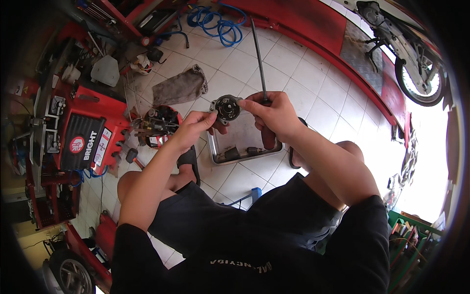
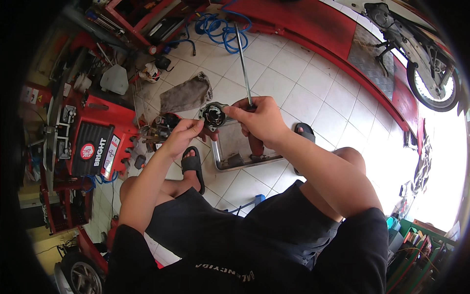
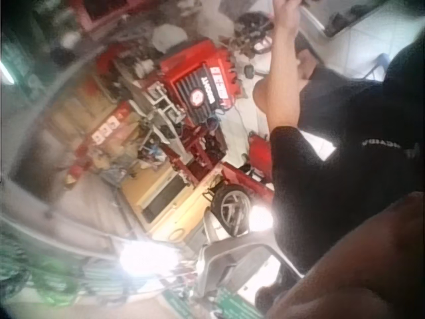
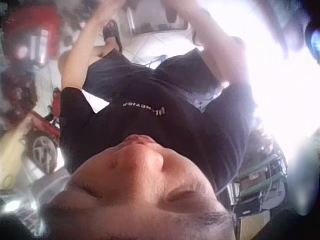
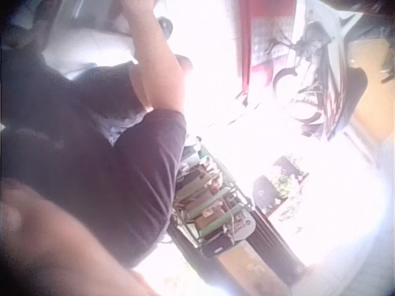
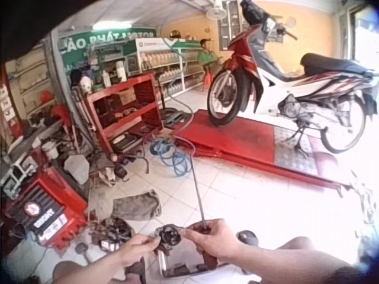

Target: The person sits on a stool in a workshop, using a screwdriver to disassemble and reassemble a cylindrical mechanical component. They remove a small internal piece, place it in a metal tray, and then reinsert it into the main housing.

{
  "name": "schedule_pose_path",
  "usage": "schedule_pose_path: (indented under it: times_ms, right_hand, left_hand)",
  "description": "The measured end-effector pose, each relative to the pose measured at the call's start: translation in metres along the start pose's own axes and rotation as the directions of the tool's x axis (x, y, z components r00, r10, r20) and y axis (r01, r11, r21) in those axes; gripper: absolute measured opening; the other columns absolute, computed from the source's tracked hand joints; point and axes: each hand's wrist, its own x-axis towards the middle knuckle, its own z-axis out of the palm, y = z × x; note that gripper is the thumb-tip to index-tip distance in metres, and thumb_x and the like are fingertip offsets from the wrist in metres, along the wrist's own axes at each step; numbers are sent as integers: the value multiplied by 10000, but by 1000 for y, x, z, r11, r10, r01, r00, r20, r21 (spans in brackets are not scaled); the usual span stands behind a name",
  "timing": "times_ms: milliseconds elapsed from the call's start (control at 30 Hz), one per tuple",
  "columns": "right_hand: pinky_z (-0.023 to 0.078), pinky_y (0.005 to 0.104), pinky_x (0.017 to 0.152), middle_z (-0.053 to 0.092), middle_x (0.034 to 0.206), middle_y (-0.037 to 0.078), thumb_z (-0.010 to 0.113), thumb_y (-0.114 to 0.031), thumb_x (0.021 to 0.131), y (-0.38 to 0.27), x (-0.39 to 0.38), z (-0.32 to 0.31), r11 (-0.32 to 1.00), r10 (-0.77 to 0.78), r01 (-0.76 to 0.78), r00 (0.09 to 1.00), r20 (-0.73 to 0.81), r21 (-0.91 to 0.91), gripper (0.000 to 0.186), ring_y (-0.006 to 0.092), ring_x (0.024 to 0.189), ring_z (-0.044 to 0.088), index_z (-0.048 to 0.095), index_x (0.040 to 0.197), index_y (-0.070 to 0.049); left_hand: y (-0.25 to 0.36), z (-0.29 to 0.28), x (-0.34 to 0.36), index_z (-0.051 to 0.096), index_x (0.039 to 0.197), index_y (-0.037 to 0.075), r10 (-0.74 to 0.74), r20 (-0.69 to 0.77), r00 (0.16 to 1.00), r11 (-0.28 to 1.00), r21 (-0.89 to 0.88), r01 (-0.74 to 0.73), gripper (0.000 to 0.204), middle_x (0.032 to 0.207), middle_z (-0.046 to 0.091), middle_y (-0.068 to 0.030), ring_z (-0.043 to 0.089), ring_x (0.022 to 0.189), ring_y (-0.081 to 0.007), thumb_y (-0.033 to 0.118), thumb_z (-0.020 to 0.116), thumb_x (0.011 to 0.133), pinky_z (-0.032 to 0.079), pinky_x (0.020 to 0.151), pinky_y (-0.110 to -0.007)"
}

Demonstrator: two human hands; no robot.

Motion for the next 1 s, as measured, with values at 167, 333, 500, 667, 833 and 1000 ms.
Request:
schedule_pose_path:
  times_ms: [167,333,500,667,833,1000]
  right_hand:
    - [511,307,533,659,645,64,833,-271,810,39,21,-3,974,-8,-20,992,-123,-225,345,139,537,621,747,929,40]
    - [569,331,600,706,646,129,821,-295,775,146,55,-28,804,-77,-41,982,-172,-593,341,192,553,686,748,763,37]
    - [586,340,596,684,580,115,836,-304,752,232,70,-31,777,162,-275,956,-243,-566,354,206,534,698,731,703,31]
    - [570,349,529,698,621,116,853,-248,748,314,73,-1,863,245,-404,860,-448,-305,328,194,526,692,712,680,41]
    - [527,357,479,663,614,79,851,-220,787,352,96,15,884,384,-462,804,-454,-69,308,182,479,629,686,685,19]
    - [525,351,505,672,645,70,855,-240,805,388,125,2,888,384,-456,806,-450,-58,298,179,525,642,702,734,5]
  left_hand:
    - [1,21,-3,651,1300,-2,-229,-40,973,448,883,142,646,1201,722,-169,676,1137,-334,564,579,997,500,976,-457]
    - [-9,26,-8,593,1364,17,-407,-33,913,223,965,135,707,1304,656,-185,630,1204,-389,567,669,927,499,1001,-507]
    - [-2,28,-18,579,1383,43,-176,-13,984,363,929,77,660,1303,647,-194,620,1208,-397,517,676,935,483,1023,-516]
    - [4,22,-23,574,1379,24,-256,-34,966,269,957,105,660,1288,649,-192,617,1209,-395,498,682,932,462,1057,-494]
    - [-5,16,-34,574,1370,3,-196,-23,980,330,940,88,664,1248,660,-191,626,1190,-366,473,709,920,431,1089,-475]
    - [-7,5,-29,575,1367,-4,-210,-26,977,319,943,94,653,1220,674,-185,624,1193,-352,452,712,920,398,1109,-469]
